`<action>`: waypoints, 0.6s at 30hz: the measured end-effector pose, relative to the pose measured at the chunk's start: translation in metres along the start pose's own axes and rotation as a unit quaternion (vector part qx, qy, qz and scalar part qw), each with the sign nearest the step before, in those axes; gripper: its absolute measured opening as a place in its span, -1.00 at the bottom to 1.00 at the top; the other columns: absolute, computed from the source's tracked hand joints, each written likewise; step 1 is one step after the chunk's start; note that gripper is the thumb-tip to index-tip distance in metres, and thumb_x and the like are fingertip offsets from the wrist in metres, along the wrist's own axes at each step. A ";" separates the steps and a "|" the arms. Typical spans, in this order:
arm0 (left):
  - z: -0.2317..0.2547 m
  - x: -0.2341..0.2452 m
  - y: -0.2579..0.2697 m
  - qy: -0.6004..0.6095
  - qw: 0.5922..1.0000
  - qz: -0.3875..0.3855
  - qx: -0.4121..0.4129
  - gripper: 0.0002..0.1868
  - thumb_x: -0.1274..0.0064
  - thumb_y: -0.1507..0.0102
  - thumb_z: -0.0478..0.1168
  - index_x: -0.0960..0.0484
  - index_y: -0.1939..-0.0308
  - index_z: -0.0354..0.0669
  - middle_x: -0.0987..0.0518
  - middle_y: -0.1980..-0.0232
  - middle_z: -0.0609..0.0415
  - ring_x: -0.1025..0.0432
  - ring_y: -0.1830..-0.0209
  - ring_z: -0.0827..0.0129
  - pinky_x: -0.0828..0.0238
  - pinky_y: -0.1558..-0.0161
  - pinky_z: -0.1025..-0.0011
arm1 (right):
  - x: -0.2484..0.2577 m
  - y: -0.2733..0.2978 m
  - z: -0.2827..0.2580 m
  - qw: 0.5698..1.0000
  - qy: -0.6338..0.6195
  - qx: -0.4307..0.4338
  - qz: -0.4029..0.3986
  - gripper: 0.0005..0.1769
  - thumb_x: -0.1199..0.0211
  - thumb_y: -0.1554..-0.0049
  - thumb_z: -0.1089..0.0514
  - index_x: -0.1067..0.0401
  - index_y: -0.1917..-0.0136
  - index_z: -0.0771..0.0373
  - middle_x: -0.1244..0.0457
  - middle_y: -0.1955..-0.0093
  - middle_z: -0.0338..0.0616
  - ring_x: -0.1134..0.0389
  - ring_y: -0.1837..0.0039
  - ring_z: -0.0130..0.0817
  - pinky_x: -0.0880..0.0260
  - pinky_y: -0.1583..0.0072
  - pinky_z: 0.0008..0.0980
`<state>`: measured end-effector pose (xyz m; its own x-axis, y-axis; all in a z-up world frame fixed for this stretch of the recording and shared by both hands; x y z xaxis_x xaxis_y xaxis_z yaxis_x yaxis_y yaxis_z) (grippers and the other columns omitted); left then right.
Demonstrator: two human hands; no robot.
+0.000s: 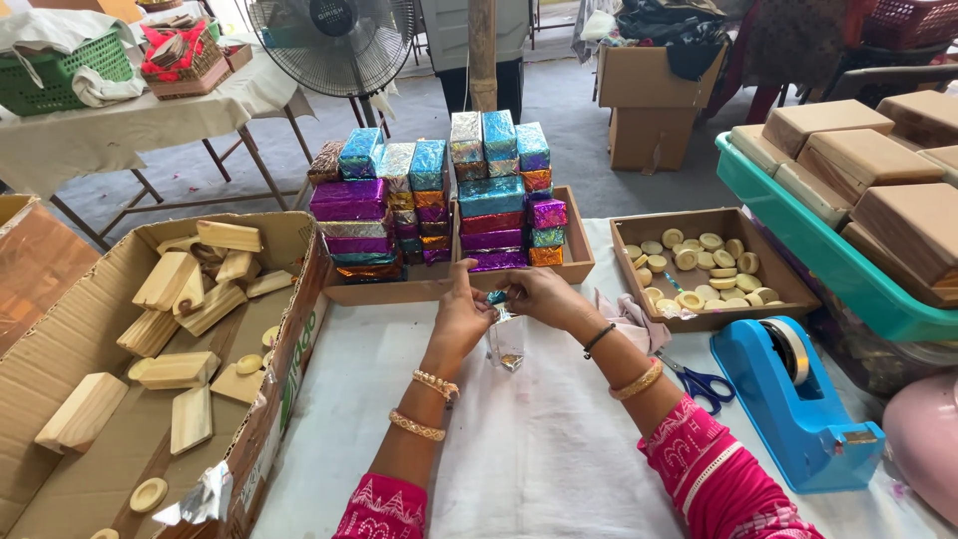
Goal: Wrapping small round items in silver foil and organizing them into wooden containers or stacks.
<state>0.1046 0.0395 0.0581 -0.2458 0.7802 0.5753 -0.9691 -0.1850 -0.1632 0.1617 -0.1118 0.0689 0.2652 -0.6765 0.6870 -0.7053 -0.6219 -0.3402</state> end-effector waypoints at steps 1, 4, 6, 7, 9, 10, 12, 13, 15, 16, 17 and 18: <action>-0.001 -0.001 0.000 0.000 1.000 0.000 0.000 -0.07 -0.32 -0.07 -0.43 -0.17 -0.43 0.06 -0.62 0.19 0.09 -0.59 0.20 0.41 -0.61 0.11 0.43 | 0.000 0.000 0.001 1.000 0.000 0.000 0.000 -0.64 -0.40 0.04 0.27 -0.51 -0.07 0.29 -0.37 0.23 -0.11 -0.43 0.15 -0.29 -0.44 0.06 -0.29; -0.001 -0.001 0.000 0.000 1.000 0.006 -0.003 -0.08 -0.33 -0.07 -0.42 -0.19 -0.43 0.06 -0.61 0.24 0.10 -0.58 0.23 0.41 -0.61 0.11 0.41 | -0.004 -0.002 0.003 0.999 0.046 0.027 0.006 -0.69 -0.39 0.03 0.25 -0.55 -0.02 0.28 -0.37 0.19 -0.04 -0.42 0.10 -0.16 -0.42 0.03 -0.21; 0.003 0.000 0.004 0.005 1.000 0.008 -0.004 -0.09 -0.32 -0.07 -0.42 -0.20 -0.42 0.05 -0.60 0.26 0.09 -0.56 0.26 0.41 -0.60 0.14 0.40 | -0.005 -0.001 0.008 0.994 0.075 0.065 0.050 -0.78 -0.37 0.02 0.25 -0.56 0.06 0.28 -0.38 0.13 -0.02 -0.41 0.02 -0.06 -0.42 -0.01 -0.16; 0.001 -0.002 0.003 0.005 1.000 0.008 -0.004 -0.09 -0.32 -0.07 -0.42 -0.20 -0.42 0.05 -0.60 0.26 0.09 -0.56 0.26 0.41 -0.60 0.14 0.40 | -0.004 0.000 0.005 0.994 0.076 0.065 0.049 -0.78 -0.37 0.02 0.25 -0.56 0.06 0.28 -0.38 0.13 -0.02 -0.41 0.02 -0.06 -0.42 -0.01 -0.16; -0.001 -0.003 0.004 0.008 0.999 0.028 -0.026 -0.14 -0.30 -0.07 -0.44 -0.25 -0.39 0.01 -0.60 0.28 0.09 -0.57 0.28 0.39 -0.58 0.14 0.38 | -0.002 0.003 0.003 0.994 0.070 0.046 0.064 -0.81 -0.36 0.01 0.25 -0.53 0.08 0.29 -0.38 0.11 -0.03 -0.42 0.01 -0.04 -0.43 0.00 -0.16; -0.001 -0.003 0.006 0.008 0.999 0.027 -0.025 -0.14 -0.30 -0.07 -0.44 -0.25 -0.39 0.01 -0.60 0.28 0.09 -0.57 0.28 0.39 -0.58 0.14 0.38 | -0.001 0.005 -0.004 0.994 0.070 0.045 0.063 -0.81 -0.36 0.01 0.25 -0.53 0.08 0.29 -0.38 0.11 -0.03 -0.42 0.01 -0.04 -0.43 0.00 -0.16; 0.002 -0.002 0.011 0.036 0.998 0.030 -0.030 -0.20 -0.27 -0.10 -0.43 -0.27 -0.37 -0.03 -0.59 0.26 0.09 -0.57 0.27 0.38 -0.58 0.15 0.37 | 0.005 0.011 -0.017 0.994 0.055 0.049 0.081 -0.81 -0.35 0.03 0.26 -0.50 0.09 0.28 -0.36 0.08 -0.07 -0.43 0.01 -0.08 -0.44 0.00 -0.19; -0.002 -0.005 0.012 0.035 0.998 0.030 -0.030 -0.20 -0.27 -0.10 -0.43 -0.27 -0.37 -0.03 -0.59 0.26 0.09 -0.57 0.27 0.38 -0.58 0.15 0.37 | 0.006 0.013 -0.023 0.994 0.054 0.049 0.081 -0.81 -0.35 0.03 0.26 -0.50 0.09 0.28 -0.36 0.08 -0.07 -0.43 0.01 -0.08 -0.44 0.00 -0.19; -0.005 -0.006 0.013 0.047 0.995 0.055 -0.070 -0.33 -0.20 -0.15 -0.45 -0.31 -0.31 -0.11 -0.58 0.22 0.07 -0.56 0.23 0.35 -0.55 0.15 0.35 | 0.009 0.017 -0.031 0.996 0.045 0.016 0.079 -0.80 -0.37 0.01 0.25 -0.48 0.08 0.28 -0.34 0.08 -0.09 -0.43 0.03 -0.11 -0.43 0.01 -0.20; -0.010 -0.010 0.012 0.046 0.995 0.055 -0.070 -0.33 -0.20 -0.15 -0.45 -0.31 -0.31 -0.11 -0.58 0.22 0.07 -0.56 0.23 0.35 -0.55 0.15 0.35 | 0.009 0.019 -0.032 0.996 0.044 0.016 0.078 -0.80 -0.37 0.01 0.25 -0.48 0.08 0.28 -0.34 0.08 -0.09 -0.43 0.03 -0.11 -0.43 0.01 -0.20; -0.013 -0.011 0.010 0.037 0.994 0.072 -0.075 -0.41 -0.13 -0.19 -0.47 -0.35 -0.28 -0.14 -0.59 0.21 0.06 -0.57 0.23 0.33 -0.55 0.15 0.34 | 0.009 0.020 -0.034 0.995 0.046 0.019 0.081 -0.80 -0.38 0.01 0.27 -0.47 0.08 0.29 -0.33 0.08 -0.09 -0.44 0.04 -0.12 -0.43 0.01 -0.21; -0.017 -0.012 0.009 0.027 0.992 0.090 -0.080 -0.50 -0.07 -0.22 -0.48 -0.39 -0.24 -0.17 -0.60 0.20 0.04 -0.57 0.23 0.31 -0.54 0.15 0.34 | 0.009 0.020 -0.036 0.995 0.048 0.022 0.084 -0.80 -0.38 0.01 0.28 -0.46 0.08 0.30 -0.33 0.07 -0.10 -0.44 0.05 -0.13 -0.43 0.02 -0.21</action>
<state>0.0994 0.0387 0.0361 -0.4085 0.7748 0.4825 -0.8931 -0.2303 -0.3864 0.1263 -0.1168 0.0913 0.0801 -0.7330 0.6755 -0.7042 -0.5212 -0.4820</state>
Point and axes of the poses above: each hand's wrist, its own y-axis away from the middle knuckle, its own x-axis out of the back of the hand, z = x × y, the point moved 5 cm from there along -y, towards the middle knuckle
